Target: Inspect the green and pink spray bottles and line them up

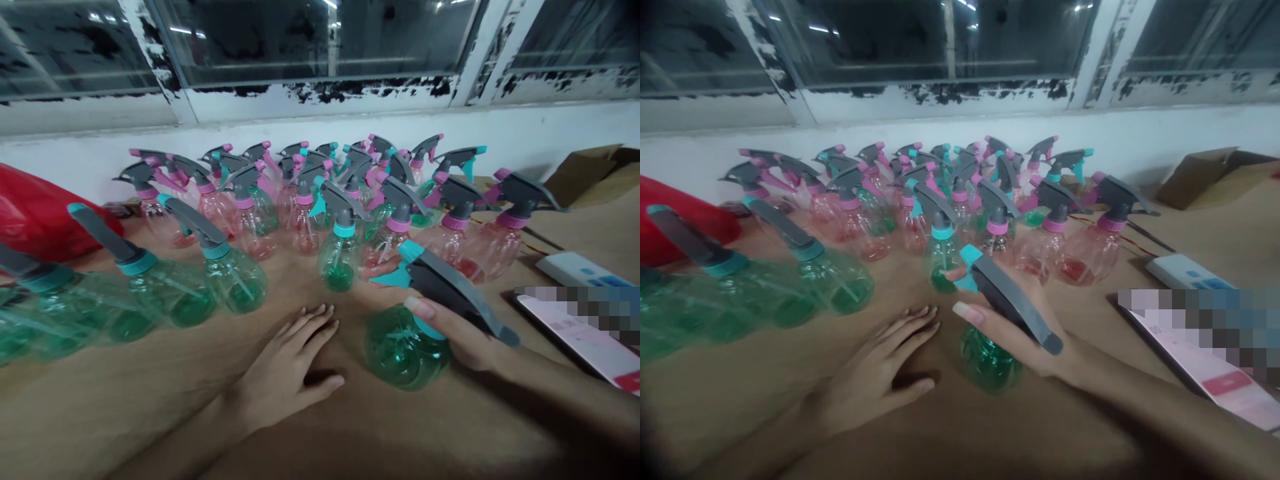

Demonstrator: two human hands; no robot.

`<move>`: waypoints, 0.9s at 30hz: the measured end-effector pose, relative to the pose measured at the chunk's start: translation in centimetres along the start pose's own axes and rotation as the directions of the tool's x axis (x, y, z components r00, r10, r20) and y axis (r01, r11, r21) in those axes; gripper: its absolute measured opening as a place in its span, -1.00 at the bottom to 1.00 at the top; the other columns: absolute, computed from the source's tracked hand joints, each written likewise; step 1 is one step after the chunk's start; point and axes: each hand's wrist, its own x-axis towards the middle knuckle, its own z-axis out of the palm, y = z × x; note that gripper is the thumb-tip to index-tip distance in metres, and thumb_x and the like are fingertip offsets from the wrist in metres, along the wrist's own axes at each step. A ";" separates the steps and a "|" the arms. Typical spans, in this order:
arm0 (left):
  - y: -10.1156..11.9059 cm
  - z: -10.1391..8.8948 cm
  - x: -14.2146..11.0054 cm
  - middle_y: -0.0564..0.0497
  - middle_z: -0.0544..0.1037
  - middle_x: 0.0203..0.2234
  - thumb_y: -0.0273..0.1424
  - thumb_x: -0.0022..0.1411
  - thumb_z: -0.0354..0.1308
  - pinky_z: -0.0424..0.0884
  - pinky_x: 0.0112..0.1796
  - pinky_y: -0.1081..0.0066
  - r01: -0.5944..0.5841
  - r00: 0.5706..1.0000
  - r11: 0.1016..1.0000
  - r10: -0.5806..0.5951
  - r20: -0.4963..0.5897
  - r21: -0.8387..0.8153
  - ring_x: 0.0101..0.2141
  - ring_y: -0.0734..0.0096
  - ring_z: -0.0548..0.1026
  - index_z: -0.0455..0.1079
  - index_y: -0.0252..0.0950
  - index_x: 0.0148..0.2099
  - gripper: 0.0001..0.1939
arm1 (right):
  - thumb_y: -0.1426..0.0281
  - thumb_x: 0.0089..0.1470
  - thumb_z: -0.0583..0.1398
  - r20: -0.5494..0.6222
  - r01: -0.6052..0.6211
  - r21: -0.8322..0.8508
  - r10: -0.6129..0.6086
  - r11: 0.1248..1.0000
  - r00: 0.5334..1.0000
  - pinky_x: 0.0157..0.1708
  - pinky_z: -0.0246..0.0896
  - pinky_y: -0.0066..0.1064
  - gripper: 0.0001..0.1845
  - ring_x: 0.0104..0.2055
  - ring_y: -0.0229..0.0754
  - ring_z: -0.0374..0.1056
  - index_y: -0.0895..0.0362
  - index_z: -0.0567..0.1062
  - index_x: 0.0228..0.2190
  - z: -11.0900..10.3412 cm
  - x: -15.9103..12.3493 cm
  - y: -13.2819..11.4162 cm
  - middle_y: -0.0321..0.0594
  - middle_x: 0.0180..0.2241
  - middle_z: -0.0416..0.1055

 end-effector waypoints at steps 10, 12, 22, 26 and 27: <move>-0.1 0.0 0.0 -0.08 0.11 0.27 -0.07 0.31 0.04 0.01 0.20 0.12 -0.002 1.000 1.000 0.002 -0.011 -0.010 0.25 0.16 0.04 0.05 -0.28 0.30 -0.35 | 0.13 0.12 0.13 0.020 -0.043 0.068 0.042 0.997 0.999 0.00 0.28 -0.17 -0.59 -0.03 -0.02 0.40 -0.02 0.38 -0.02 0.1 0.3 -0.5 -0.19 -0.08 0.47; 0.0 0.0 0.0 -0.08 0.12 0.27 -0.07 0.30 0.04 0.01 0.20 0.12 -0.002 1.000 1.000 0.002 -0.008 -0.008 0.25 0.16 0.05 0.06 -0.28 0.30 -0.35 | 0.14 0.12 0.14 0.007 -0.022 0.047 0.021 0.999 1.000 -0.02 0.29 -0.17 -0.62 -0.08 -0.02 0.43 -0.03 0.39 -0.03 0.0 0.3 -0.4 -0.21 -0.12 0.49; -0.1 0.1 -0.1 -0.10 0.12 0.27 -0.04 0.31 0.02 0.00 0.20 0.13 -0.009 1.000 1.000 0.009 -0.008 0.023 0.25 0.17 0.04 0.09 -0.33 0.28 -0.35 | 0.16 0.14 0.13 -0.002 -0.038 0.049 0.038 0.998 0.999 0.00 0.30 -0.19 -0.59 -0.02 -0.05 0.39 -0.04 0.43 0.01 0.1 -0.1 0.1 -0.24 -0.10 0.51; -0.1 0.1 -0.1 -0.09 0.13 0.26 -0.03 0.31 0.02 0.03 0.19 0.12 -0.005 1.000 1.000 0.005 -0.003 0.019 0.25 0.16 0.05 0.10 -0.30 0.28 -0.36 | 0.16 0.15 0.12 0.005 -0.059 0.072 0.059 0.996 0.998 0.00 0.31 -0.18 -0.59 -0.01 -0.04 0.39 -0.05 0.42 0.03 -0.1 -0.3 0.6 -0.23 -0.06 0.49; -0.1 0.1 0.0 -0.09 0.13 0.26 -0.04 0.31 0.03 0.03 0.19 0.11 -0.007 1.000 1.000 0.007 -0.006 0.019 0.25 0.16 0.06 0.09 -0.29 0.28 -0.36 | 0.15 0.15 0.12 0.006 -0.060 0.067 0.060 0.996 0.998 0.00 0.30 -0.17 -0.59 -0.03 -0.04 0.40 -0.05 0.42 0.02 -0.1 -0.3 0.6 -0.22 -0.05 0.49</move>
